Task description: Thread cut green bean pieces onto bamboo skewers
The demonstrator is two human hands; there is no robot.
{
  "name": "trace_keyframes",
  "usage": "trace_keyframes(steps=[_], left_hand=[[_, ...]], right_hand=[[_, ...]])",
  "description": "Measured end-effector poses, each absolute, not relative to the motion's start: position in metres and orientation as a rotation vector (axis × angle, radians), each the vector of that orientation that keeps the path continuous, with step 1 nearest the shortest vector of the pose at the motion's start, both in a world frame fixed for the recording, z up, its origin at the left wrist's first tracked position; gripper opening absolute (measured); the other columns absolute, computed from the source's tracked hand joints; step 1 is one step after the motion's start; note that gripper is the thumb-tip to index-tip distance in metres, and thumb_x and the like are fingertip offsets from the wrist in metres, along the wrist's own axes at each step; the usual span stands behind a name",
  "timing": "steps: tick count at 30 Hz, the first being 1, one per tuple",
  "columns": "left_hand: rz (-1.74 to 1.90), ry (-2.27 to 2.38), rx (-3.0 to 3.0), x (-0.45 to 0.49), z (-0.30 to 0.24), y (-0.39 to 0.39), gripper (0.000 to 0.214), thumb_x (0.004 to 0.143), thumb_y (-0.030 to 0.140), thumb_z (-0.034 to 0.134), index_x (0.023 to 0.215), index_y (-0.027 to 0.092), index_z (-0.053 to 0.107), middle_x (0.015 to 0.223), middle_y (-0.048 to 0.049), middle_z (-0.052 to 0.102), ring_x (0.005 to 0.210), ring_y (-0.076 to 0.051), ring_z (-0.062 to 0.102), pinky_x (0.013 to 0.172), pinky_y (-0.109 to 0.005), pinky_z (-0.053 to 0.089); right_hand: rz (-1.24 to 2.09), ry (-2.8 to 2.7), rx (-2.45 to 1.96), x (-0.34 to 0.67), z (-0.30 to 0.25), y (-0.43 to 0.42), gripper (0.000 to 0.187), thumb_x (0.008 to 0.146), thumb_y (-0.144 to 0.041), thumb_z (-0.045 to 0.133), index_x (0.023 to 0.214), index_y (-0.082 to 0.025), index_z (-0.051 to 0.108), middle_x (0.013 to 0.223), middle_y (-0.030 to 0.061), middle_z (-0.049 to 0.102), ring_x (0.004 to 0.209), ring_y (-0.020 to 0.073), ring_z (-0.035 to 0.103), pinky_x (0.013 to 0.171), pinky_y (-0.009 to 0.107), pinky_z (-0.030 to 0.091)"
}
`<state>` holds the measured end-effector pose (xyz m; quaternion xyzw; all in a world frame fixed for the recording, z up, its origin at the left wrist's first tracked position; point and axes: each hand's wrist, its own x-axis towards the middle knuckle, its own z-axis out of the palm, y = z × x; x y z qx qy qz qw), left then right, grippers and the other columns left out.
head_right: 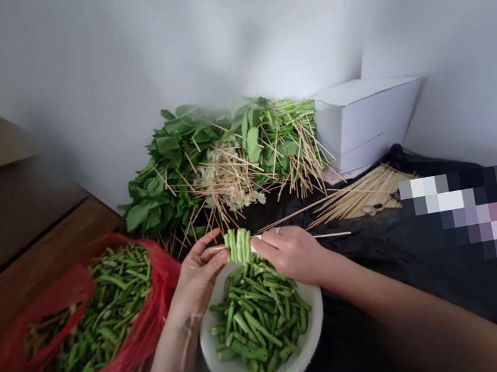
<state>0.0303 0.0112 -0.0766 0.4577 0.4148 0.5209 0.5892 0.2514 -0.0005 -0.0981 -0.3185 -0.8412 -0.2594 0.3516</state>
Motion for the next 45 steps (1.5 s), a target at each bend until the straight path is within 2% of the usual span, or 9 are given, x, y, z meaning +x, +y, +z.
trace_keyframes(steps=[7, 14, 20, 25, 29, 32, 35, 40, 45], left_hand=[[0.843, 1.178, 1.947, 0.025, -0.083, 0.01, 0.011, 0.075, 0.026, 0.075, 0.084, 0.019, 0.076, 0.08, -0.0036, 0.073, 0.071, -0.017, 0.063, 0.07, -0.03, 0.047], [0.384, 0.991, 2.34, 0.032, -0.077, -0.003, 0.015, 0.081, 0.037, 0.069, 0.087, 0.024, 0.076, 0.09, -0.0036, 0.068, 0.095, -0.024, 0.06, 0.086, -0.034, 0.043], [0.379, 1.001, 2.381, 0.037, -0.079, -0.008, 0.009, 0.072, 0.022, 0.074, 0.077, 0.021, 0.066, 0.084, -0.0004, 0.063, 0.09, -0.021, 0.056, 0.083, -0.032, 0.042], [0.547, 1.027, 2.176, 0.037, -0.078, -0.005, 0.004, 0.082, 0.023, 0.065, 0.085, 0.02, 0.066, 0.081, 0.0002, 0.067, 0.079, -0.018, 0.06, 0.074, -0.029, 0.044], [0.762, 1.118, 2.046, 0.034, -0.081, 0.001, 0.025, 0.089, 0.029, 0.059, 0.109, 0.022, 0.07, 0.086, -0.0028, 0.074, 0.082, -0.021, 0.066, 0.079, -0.032, 0.046], [0.937, 1.229, 1.946, 0.032, -0.085, 0.007, 0.025, 0.091, 0.033, 0.056, 0.106, 0.022, 0.073, 0.082, -0.0037, 0.076, 0.082, -0.022, 0.067, 0.082, -0.033, 0.046], [1.169, 1.226, 1.641, 0.03, -0.087, 0.012, 0.023, 0.088, 0.037, 0.061, 0.099, 0.019, 0.07, 0.082, -0.0049, 0.077, 0.079, -0.02, 0.068, 0.077, -0.031, 0.048], [1.286, 0.988, 1.064, 0.028, -0.083, 0.015, 0.038, 0.078, 0.04, 0.073, 0.109, 0.019, 0.066, 0.089, -0.0053, 0.077, 0.081, -0.015, 0.069, 0.077, -0.026, 0.05], [1.324, 0.938, 0.961, 0.029, -0.079, 0.013, 0.037, 0.073, 0.039, 0.078, 0.1, 0.016, 0.068, 0.084, -0.0053, 0.077, 0.07, -0.011, 0.066, 0.07, -0.022, 0.05]], right_hand=[[-0.76, -2.025, -0.983, 0.265, -0.091, 0.005, 0.028, 0.094, -0.01, 0.04, 0.102, -0.011, 0.067, 0.07, 0.0018, 0.059, 0.059, 0.0124, 0.047, 0.057, 0.03, 0.035], [-0.745, -2.069, -0.957, 0.261, -0.093, 0.004, 0.025, 0.091, -0.011, 0.046, 0.105, -0.012, 0.067, 0.071, 0.001, 0.06, 0.06, 0.013, 0.048, 0.058, 0.031, 0.035], [-0.743, -2.07, -0.96, 0.259, -0.094, 0.004, 0.024, 0.091, -0.013, 0.048, 0.105, -0.012, 0.067, 0.071, 0.0004, 0.059, 0.06, 0.0132, 0.048, 0.058, 0.031, 0.035], [-0.726, -2.067, -0.966, 0.261, -0.091, 0.004, 0.026, 0.091, -0.011, 0.045, 0.104, -0.011, 0.067, 0.071, 0.0009, 0.06, 0.06, 0.0127, 0.048, 0.057, 0.03, 0.035], [-0.709, -2.01, -0.988, 0.263, -0.089, 0.004, 0.027, 0.094, -0.011, 0.042, 0.103, -0.011, 0.067, 0.07, 0.0016, 0.061, 0.062, 0.0115, 0.05, 0.058, 0.028, 0.037], [-0.697, -1.98, -0.991, 0.264, -0.088, 0.004, 0.027, 0.094, -0.01, 0.042, 0.104, -0.01, 0.067, 0.071, 0.0024, 0.062, 0.064, 0.0115, 0.052, 0.059, 0.028, 0.038], [-0.678, -1.988, -0.987, 0.263, -0.089, 0.003, 0.027, 0.093, -0.01, 0.043, 0.104, -0.01, 0.067, 0.071, 0.0021, 0.061, 0.063, 0.0117, 0.052, 0.058, 0.028, 0.038], [-0.674, -2.067, -0.925, 0.26, -0.093, 0.002, 0.027, 0.09, -0.008, 0.044, 0.105, -0.012, 0.067, 0.071, 0.0013, 0.059, 0.061, 0.0119, 0.049, 0.059, 0.029, 0.037], [-0.721, -2.148, -0.906, 0.258, -0.097, 0.003, 0.028, 0.091, -0.009, 0.043, 0.107, -0.012, 0.065, 0.07, 0.0004, 0.055, 0.06, 0.012, 0.046, 0.058, 0.029, 0.034]])
